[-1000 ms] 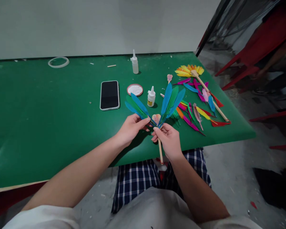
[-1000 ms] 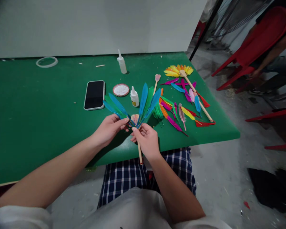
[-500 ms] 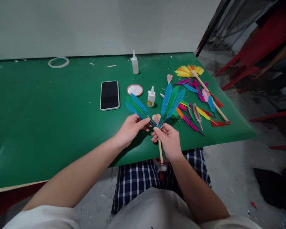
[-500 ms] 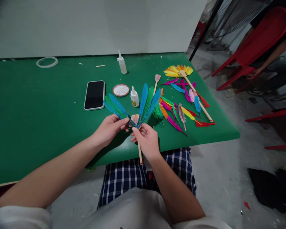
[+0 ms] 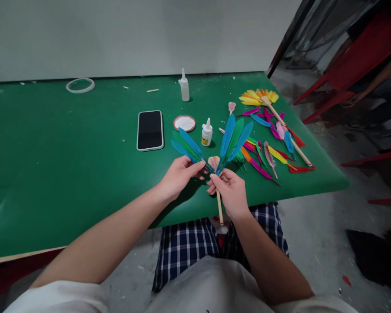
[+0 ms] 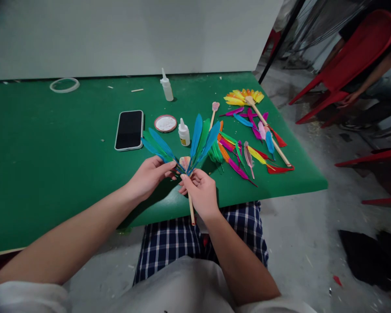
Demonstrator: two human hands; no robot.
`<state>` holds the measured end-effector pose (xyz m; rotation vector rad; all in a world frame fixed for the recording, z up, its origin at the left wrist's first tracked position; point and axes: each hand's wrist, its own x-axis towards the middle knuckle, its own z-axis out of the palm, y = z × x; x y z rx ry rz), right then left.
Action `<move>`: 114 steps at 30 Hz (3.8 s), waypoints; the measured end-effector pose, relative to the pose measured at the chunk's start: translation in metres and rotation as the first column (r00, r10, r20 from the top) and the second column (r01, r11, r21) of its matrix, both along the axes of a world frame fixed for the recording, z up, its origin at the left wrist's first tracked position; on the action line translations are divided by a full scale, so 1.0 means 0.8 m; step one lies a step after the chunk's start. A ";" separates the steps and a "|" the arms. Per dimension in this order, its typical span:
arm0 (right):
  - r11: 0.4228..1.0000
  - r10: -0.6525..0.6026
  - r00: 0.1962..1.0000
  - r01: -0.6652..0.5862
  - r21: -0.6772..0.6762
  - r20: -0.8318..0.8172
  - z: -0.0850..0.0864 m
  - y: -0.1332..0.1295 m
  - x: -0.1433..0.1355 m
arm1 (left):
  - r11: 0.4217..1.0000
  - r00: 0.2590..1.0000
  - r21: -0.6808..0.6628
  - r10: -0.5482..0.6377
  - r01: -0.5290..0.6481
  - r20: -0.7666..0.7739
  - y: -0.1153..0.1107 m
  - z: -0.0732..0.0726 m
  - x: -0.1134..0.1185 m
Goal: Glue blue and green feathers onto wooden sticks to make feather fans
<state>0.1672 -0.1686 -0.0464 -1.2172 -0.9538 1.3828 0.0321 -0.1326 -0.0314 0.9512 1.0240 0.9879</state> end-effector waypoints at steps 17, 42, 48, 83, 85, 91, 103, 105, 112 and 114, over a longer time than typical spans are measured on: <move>1.000 0.026 0.997 -0.025 0.008 -0.075 -0.003 -0.001 0.002 | 0.999 0.999 0.046 0.006 -0.004 -0.052 0.000 -0.001 -0.003; 0.999 -0.019 0.999 0.017 -0.044 -0.046 0.002 0.000 -0.002 | 0.988 0.988 0.095 0.131 -0.123 -0.079 -0.005 0.009 -0.004; 0.998 -0.026 0.998 0.023 -0.050 -0.056 0.004 -0.001 -0.003 | 0.990 0.990 0.085 0.117 -0.110 -0.084 -0.004 0.006 -0.007; 0.998 0.009 0.999 -0.011 -0.056 -0.041 0.003 0.003 -0.008 | 0.997 0.993 0.061 0.062 -0.057 -0.096 -0.004 0.006 -0.002; 0.999 0.013 0.999 -0.015 -0.051 -0.036 0.003 0.003 -0.008 | 0.996 0.994 0.056 0.069 -0.065 -0.083 -0.005 0.006 -0.002; 0.998 0.031 0.999 -0.031 -0.045 -0.008 0.005 0.002 -0.007 | 0.997 0.995 0.052 0.068 -0.064 -0.071 -0.005 0.008 -0.003; 0.998 0.041 0.999 -0.041 -0.050 -0.010 0.003 0.000 -0.007 | 0.996 0.996 0.045 0.077 -0.075 -0.045 -0.005 0.007 -0.003; 0.998 0.041 0.999 -0.042 -0.051 -0.018 0.004 0.000 -0.007 | 0.996 0.996 0.051 0.082 -0.079 -0.041 -0.005 0.007 -0.003; 0.999 0.013 0.999 -0.014 -0.043 -0.039 0.003 0.001 -0.007 | 0.993 0.994 0.046 0.108 -0.109 0.007 -0.002 0.004 -0.007; 0.999 0.009 0.999 -0.011 -0.044 -0.046 0.002 0.001 -0.006 | 0.982 0.982 0.049 0.179 -0.182 0.058 0.001 0.005 -0.009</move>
